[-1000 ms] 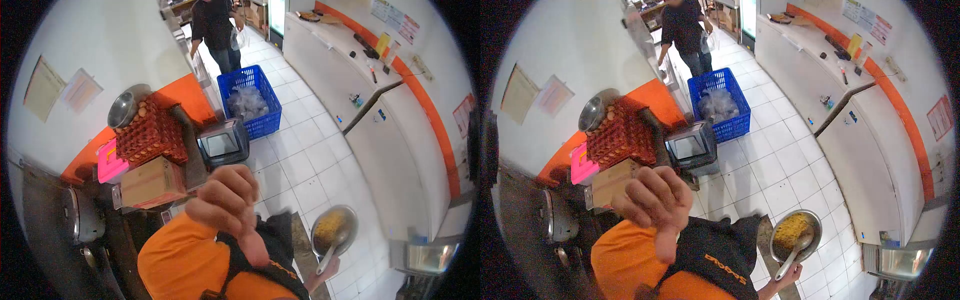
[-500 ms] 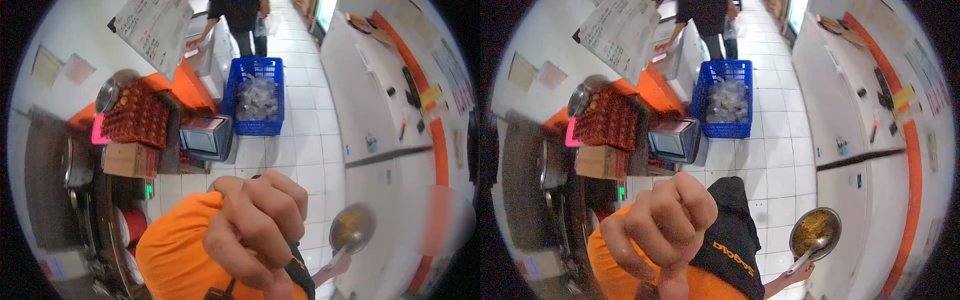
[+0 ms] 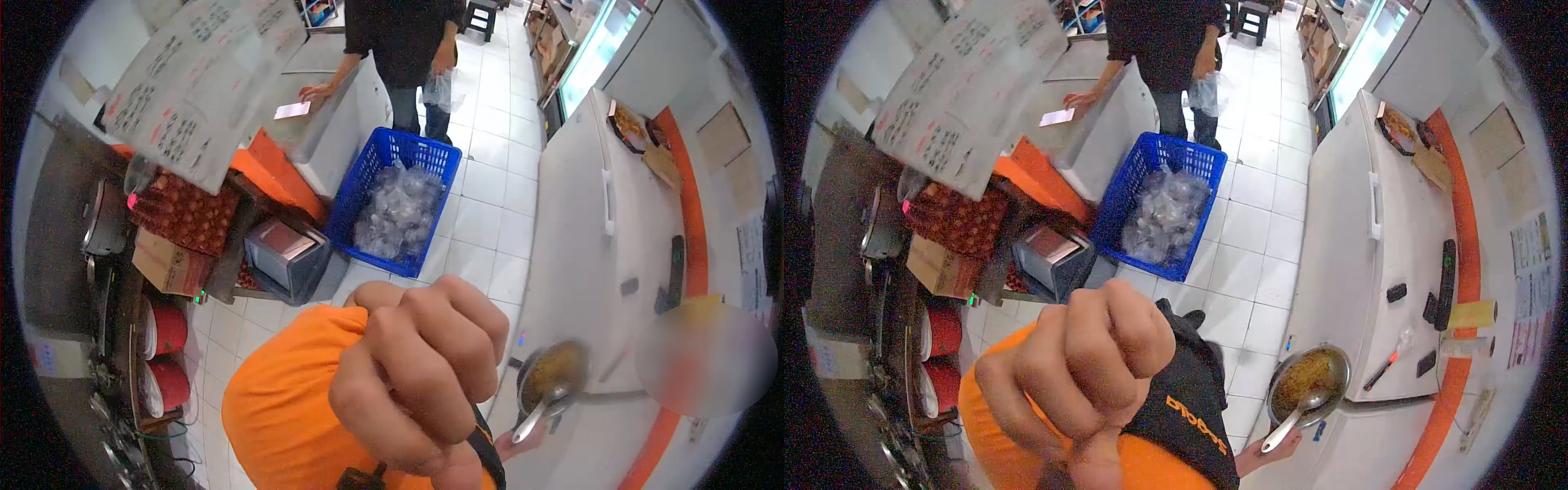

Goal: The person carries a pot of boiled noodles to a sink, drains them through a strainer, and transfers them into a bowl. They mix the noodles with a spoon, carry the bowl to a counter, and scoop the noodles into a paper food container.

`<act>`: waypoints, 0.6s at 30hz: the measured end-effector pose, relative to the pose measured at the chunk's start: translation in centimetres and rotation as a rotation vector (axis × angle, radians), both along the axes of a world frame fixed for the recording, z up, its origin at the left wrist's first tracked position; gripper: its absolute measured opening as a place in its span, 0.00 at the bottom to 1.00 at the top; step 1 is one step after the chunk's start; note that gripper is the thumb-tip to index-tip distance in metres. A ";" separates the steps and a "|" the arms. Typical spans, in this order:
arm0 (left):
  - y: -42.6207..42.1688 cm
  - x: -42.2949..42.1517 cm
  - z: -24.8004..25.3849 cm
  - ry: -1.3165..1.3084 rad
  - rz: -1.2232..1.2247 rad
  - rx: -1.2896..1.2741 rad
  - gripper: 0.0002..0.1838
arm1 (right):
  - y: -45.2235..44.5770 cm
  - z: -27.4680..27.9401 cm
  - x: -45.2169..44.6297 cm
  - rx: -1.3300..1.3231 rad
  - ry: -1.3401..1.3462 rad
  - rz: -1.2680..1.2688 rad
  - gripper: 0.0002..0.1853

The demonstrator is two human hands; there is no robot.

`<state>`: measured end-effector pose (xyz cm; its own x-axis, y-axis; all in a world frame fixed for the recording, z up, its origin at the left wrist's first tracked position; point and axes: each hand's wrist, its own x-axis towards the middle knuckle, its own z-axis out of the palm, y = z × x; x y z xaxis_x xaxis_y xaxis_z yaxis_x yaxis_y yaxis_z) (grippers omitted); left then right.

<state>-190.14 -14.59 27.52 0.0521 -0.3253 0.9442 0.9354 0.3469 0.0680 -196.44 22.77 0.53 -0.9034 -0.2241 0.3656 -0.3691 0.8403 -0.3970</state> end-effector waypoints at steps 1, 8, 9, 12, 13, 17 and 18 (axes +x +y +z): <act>-1.0 -2.3 0.0 -0.008 0.001 0.005 0.18 | -0.9 -0.1 -1.8 -0.041 -0.135 -0.098 0.32; -8.1 -16.4 -0.7 -0.066 0.121 -0.040 0.16 | -9.6 -3.2 -23.6 -0.976 -0.432 -0.184 0.09; -8.9 -18.3 -0.8 -0.150 0.180 -0.053 0.17 | -11.5 -3.5 -26.9 -0.982 -0.438 -0.171 0.09; -10.7 -26.1 -1.4 -0.074 0.232 0.083 0.24 | -14.4 -5.1 -38.1 -0.959 -0.616 -0.151 0.07; -11.8 -28.2 -1.6 -0.072 0.237 0.083 0.24 | -16.4 -4.3 -40.8 -0.958 -0.617 -0.146 0.07; -19.6 -35.1 -4.5 -0.577 0.334 -0.047 0.21 | -25.1 -3.2 -53.6 -1.079 -0.689 -0.022 0.05; -20.7 -36.7 -6.1 -0.838 0.415 0.029 0.23 | -27.5 -2.6 -56.4 -1.037 -0.707 0.006 0.05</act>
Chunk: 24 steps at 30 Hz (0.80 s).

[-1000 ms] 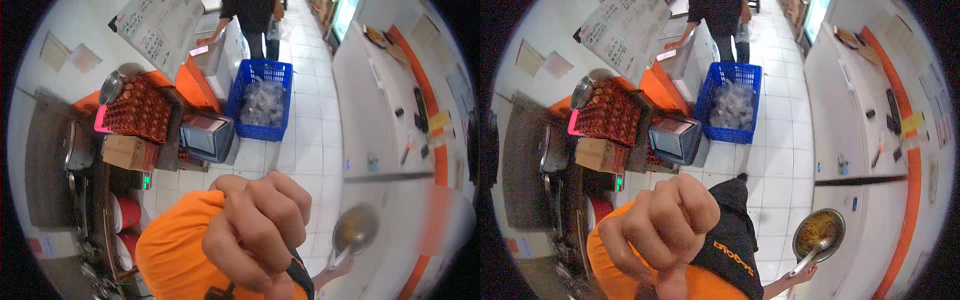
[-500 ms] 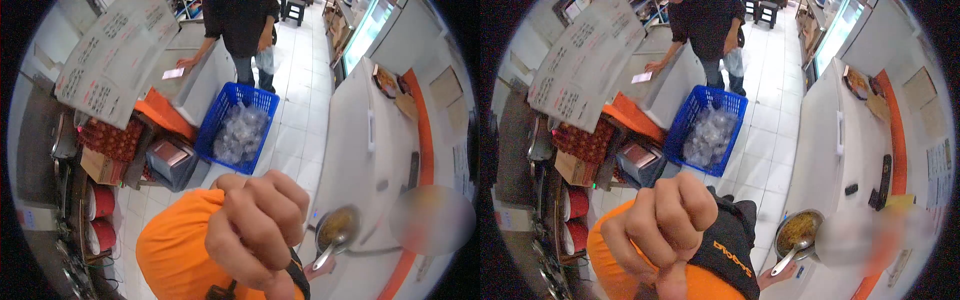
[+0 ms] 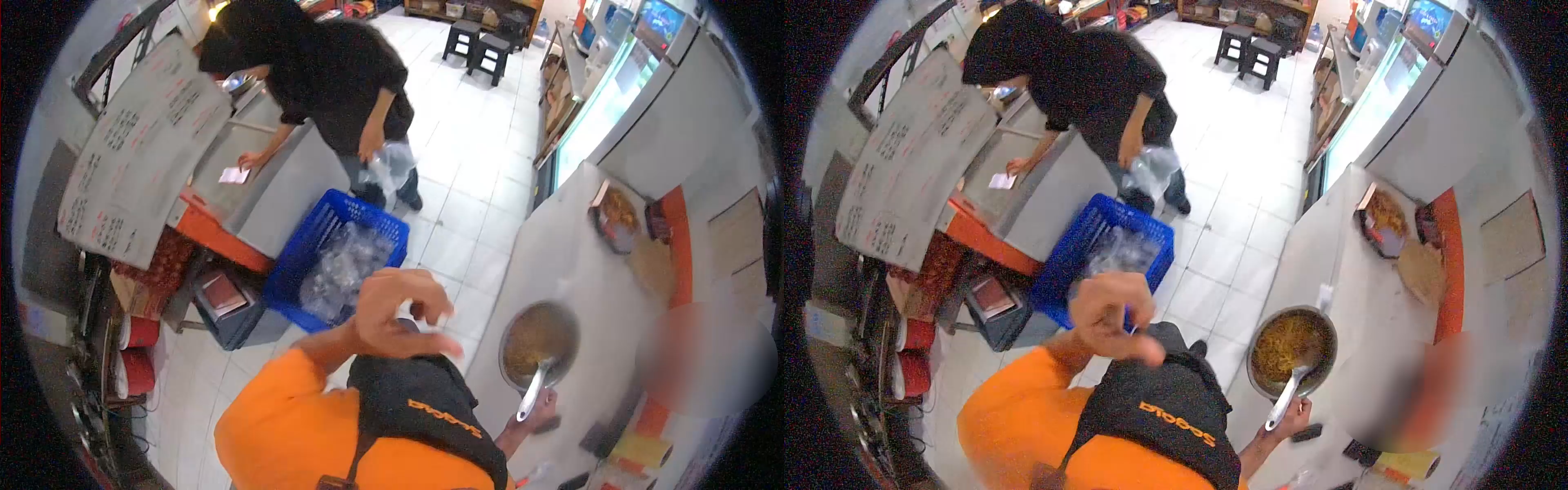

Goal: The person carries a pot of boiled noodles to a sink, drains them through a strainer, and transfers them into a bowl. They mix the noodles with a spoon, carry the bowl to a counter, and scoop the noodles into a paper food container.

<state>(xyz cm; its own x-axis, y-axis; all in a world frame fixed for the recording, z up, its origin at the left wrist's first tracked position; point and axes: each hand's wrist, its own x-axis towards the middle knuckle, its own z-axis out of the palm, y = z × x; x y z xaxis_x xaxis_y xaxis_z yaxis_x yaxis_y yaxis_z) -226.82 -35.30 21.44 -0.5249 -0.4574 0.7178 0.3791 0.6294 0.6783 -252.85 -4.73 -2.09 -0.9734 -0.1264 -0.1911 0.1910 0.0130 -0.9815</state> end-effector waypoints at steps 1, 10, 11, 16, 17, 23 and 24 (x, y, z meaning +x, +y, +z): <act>-0.8 -1.3 -2.2 -0.243 0.115 0.089 0.26 | -2.6 0.7 -2.5 -0.083 0.008 0.046 0.05; -9.8 0.8 -28.0 -1.463 0.233 0.818 0.49 | -27.0 2.0 -20.4 -0.151 0.008 0.303 0.07; -11.6 -0.5 -28.0 -1.450 0.301 0.927 0.51 | -29.9 1.9 -21.8 -0.167 -0.016 0.340 0.07; -27.5 -11.4 -28.0 -1.289 0.216 0.703 0.50 | -41.2 1.5 -27.3 -0.180 -0.002 0.370 0.07; -32.1 -15.2 -25.4 -1.262 0.167 0.635 0.48 | -43.4 1.6 -28.8 -0.147 0.009 0.379 0.06; -54.1 -32.6 -19.4 -1.005 0.266 -0.046 0.40 | -55.4 4.7 -34.6 -0.074 0.068 0.276 0.08; -56.7 -34.8 -17.6 -0.937 0.244 -0.028 0.40 | -57.7 5.0 -35.3 -0.094 0.082 0.242 0.09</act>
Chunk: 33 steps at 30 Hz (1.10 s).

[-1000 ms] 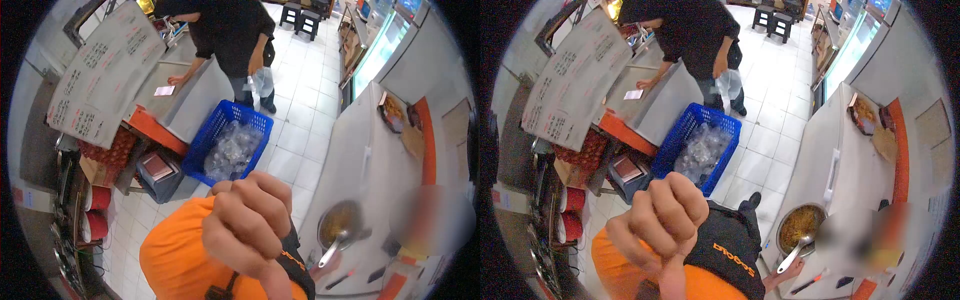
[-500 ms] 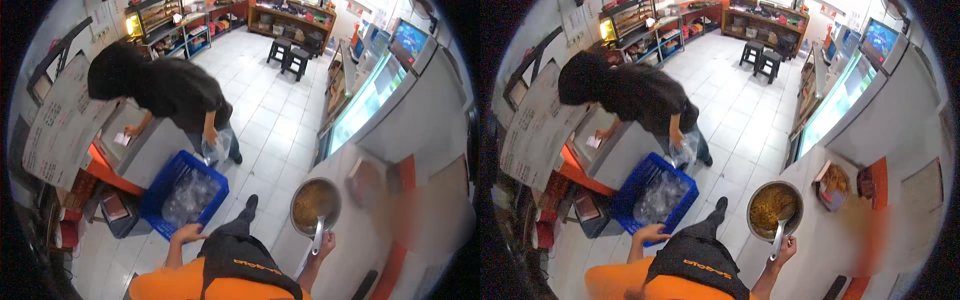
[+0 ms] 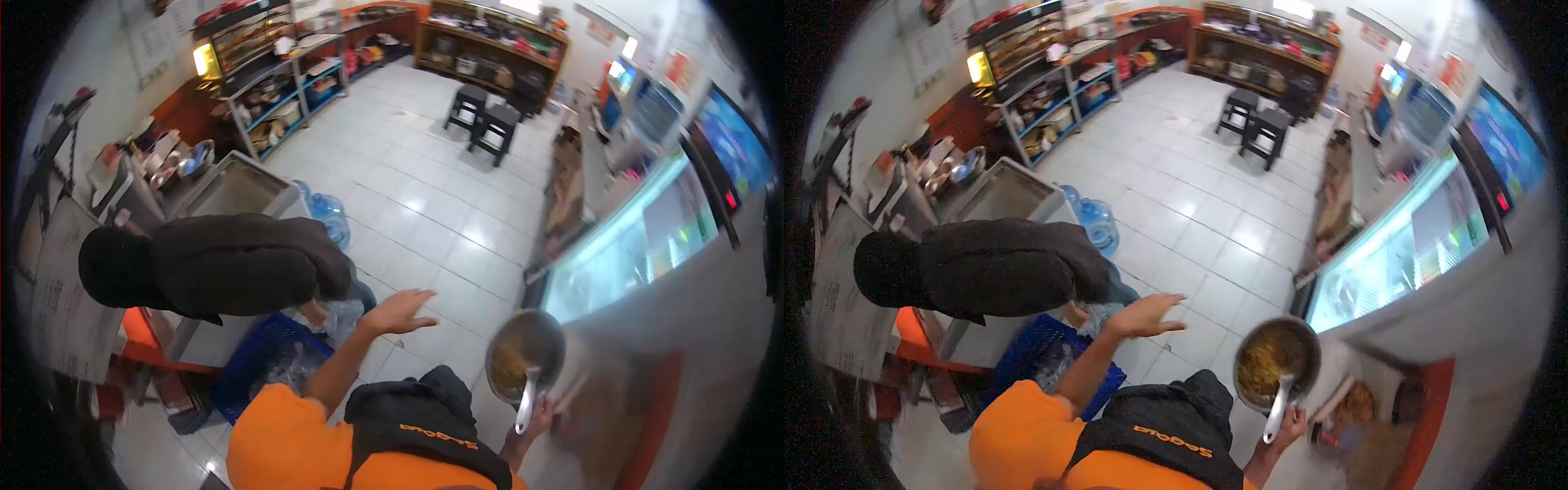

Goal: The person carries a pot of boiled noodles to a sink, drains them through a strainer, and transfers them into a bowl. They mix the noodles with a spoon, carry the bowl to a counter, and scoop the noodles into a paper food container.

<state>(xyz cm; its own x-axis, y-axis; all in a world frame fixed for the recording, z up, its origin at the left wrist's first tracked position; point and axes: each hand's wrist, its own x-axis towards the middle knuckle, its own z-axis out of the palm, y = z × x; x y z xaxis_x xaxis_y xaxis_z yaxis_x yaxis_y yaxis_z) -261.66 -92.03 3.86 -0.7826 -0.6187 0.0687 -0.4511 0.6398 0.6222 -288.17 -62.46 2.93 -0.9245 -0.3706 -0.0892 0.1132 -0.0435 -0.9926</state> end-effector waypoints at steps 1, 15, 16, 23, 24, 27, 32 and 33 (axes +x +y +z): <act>-2.2 -1.5 1.3 0.071 -0.010 0.015 0.39 | -2.2 -0.3 -0.6 -0.022 0.010 -0.029 0.09; -26.7 -1.3 -11.0 -0.322 0.327 0.714 0.40 | -49.6 -3.8 -17.3 0.075 0.260 0.388 0.08; -28.1 -0.6 -11.2 -0.151 0.498 0.782 0.38 | -54.3 -3.7 -17.2 0.073 0.258 0.405 0.08; -43.1 1.6 -13.3 1.053 1.265 0.831 0.32 | -86.5 -2.2 -11.2 0.037 0.082 0.857 0.05; -46.1 2.2 -12.9 1.040 1.185 0.764 0.37 | -89.9 -2.2 -9.6 0.054 0.066 0.907 0.05; -56.6 4.8 -14.9 1.020 1.101 0.822 0.37 | -99.8 -3.4 -4.7 0.009 -0.059 1.007 0.05; -77.4 8.5 -5.9 1.151 0.941 1.009 0.35 | -112.7 -3.8 2.1 0.107 -0.096 1.048 0.05; -81.5 9.1 -4.1 1.147 0.874 0.982 0.33 | -115.0 -3.0 2.8 0.124 -0.109 1.032 0.05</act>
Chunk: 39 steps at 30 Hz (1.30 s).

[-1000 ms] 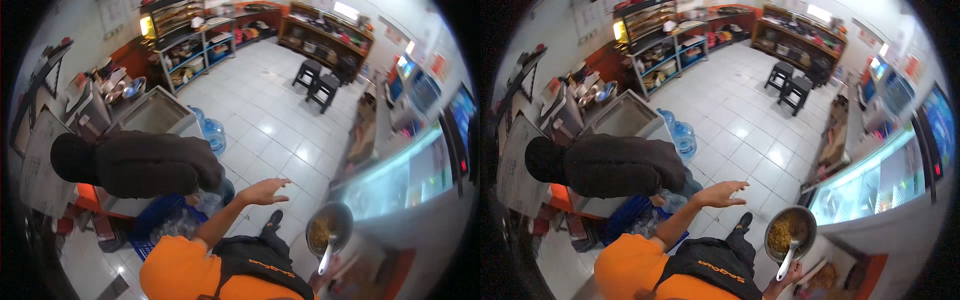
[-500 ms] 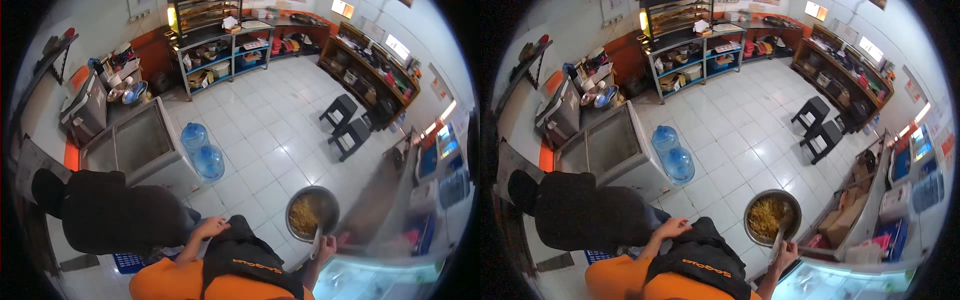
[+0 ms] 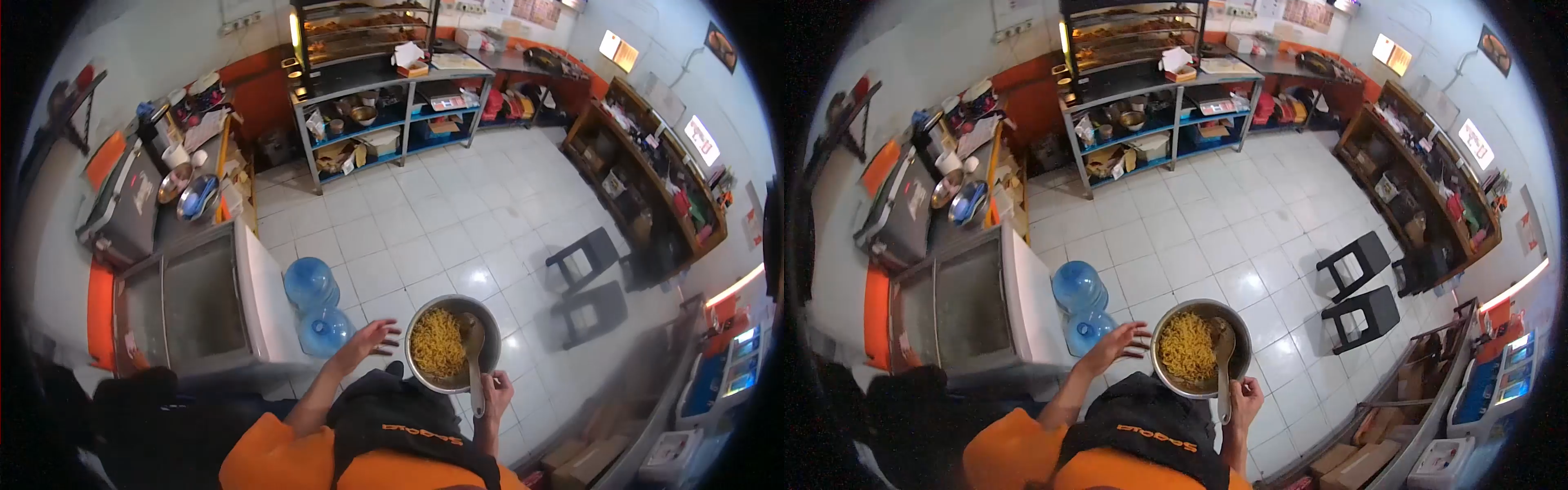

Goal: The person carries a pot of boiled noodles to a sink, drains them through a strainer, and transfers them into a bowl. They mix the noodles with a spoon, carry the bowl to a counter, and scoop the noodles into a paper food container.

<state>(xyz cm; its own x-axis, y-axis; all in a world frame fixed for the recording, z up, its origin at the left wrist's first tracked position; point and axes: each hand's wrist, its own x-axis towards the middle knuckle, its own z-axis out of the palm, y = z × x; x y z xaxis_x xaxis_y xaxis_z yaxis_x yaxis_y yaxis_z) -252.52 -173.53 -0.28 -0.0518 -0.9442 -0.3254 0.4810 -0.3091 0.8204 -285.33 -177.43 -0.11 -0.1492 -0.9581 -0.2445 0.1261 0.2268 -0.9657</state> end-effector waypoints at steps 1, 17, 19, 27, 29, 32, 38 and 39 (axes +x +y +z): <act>-3.7 0.5 1.2 -0.006 -0.041 -0.058 0.32 | -2.3 0.5 0.7 0.029 0.015 0.014 0.05; -45.8 13.7 0.3 -0.030 0.242 0.149 0.17 | -54.2 2.9 19.5 -0.104 0.405 0.387 0.06; -49.5 16.2 1.6 -0.050 0.337 0.157 0.16 | -61.1 3.8 23.4 -0.137 0.470 0.532 0.07; -63.7 28.8 -0.2 0.049 0.740 0.133 0.15 | -82.9 0.2 41.8 -0.170 0.415 0.921 0.09; -67.7 33.2 -0.8 0.034 0.784 0.127 0.14 | -87.4 -0.5 47.0 -0.160 0.410 0.977 0.07; -74.2 39.5 0.5 0.007 0.847 0.129 0.14 | -93.2 -0.9 53.5 -0.117 0.290 0.995 0.06; -88.8 51.9 1.6 -0.231 0.782 0.232 0.10 | -105.7 -3.9 63.9 -0.106 0.111 0.917 0.11; -91.0 53.6 1.3 -0.231 0.785 0.207 0.13 | -107.8 -4.1 65.7 -0.106 0.101 0.912 0.13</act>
